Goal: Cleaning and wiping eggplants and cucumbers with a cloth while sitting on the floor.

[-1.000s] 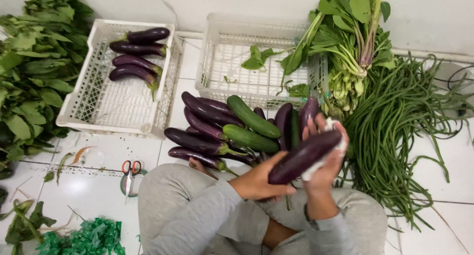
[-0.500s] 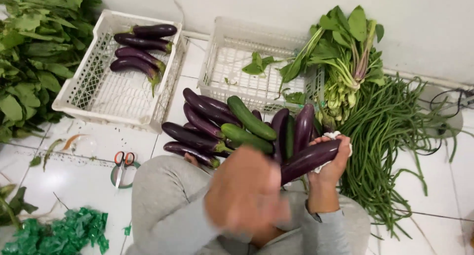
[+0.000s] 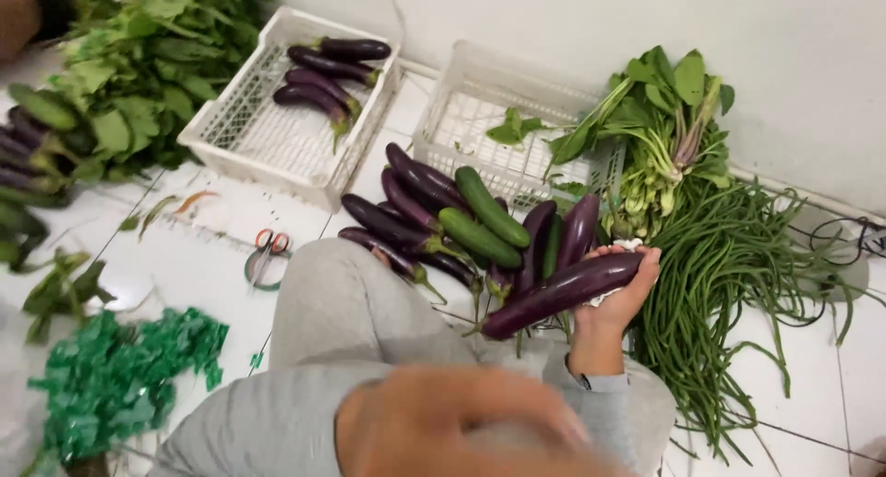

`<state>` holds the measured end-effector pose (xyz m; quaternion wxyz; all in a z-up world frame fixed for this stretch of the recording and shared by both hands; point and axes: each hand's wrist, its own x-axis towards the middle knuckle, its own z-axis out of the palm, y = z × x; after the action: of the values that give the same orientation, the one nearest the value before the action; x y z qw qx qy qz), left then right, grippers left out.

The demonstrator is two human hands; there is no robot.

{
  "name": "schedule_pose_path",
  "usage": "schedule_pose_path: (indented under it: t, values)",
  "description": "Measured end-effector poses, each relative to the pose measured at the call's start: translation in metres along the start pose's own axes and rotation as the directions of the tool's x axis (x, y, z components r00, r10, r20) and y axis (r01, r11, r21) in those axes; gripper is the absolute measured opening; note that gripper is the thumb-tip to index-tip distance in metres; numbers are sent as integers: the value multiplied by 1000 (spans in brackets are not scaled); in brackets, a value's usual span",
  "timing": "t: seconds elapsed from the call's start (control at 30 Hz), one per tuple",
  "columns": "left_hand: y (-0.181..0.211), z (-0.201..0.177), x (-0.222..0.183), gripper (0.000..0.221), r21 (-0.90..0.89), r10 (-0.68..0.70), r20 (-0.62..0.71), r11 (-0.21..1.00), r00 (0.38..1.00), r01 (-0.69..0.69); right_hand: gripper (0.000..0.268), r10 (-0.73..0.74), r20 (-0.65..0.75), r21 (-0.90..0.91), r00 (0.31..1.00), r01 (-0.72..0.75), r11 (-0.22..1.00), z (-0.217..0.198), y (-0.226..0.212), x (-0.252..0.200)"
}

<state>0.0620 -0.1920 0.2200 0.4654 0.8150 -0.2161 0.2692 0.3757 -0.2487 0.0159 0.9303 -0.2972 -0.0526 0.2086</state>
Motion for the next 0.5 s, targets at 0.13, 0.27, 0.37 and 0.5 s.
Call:
schedule_pose_path:
  t: [0.13,0.27,0.37,0.5]
  values:
    - [5,-14,-15,24,545,2,-249,827,968,138,32,15,58,50,998,-18,999,12,-1,-5]
    - [-6,-24,-68,28,741,-20,-505,504,863,445,34,52,58,102,997,-58,993,16,-1,-21]
    - [-13,-22,-134,39,629,-108,-694,390,712,672,32,100,62,119,993,-107,987,16,3,-27]
    - [-19,-1,-211,54,459,-238,-783,402,574,792,31,146,42,163,988,-151,975,19,-1,-28]
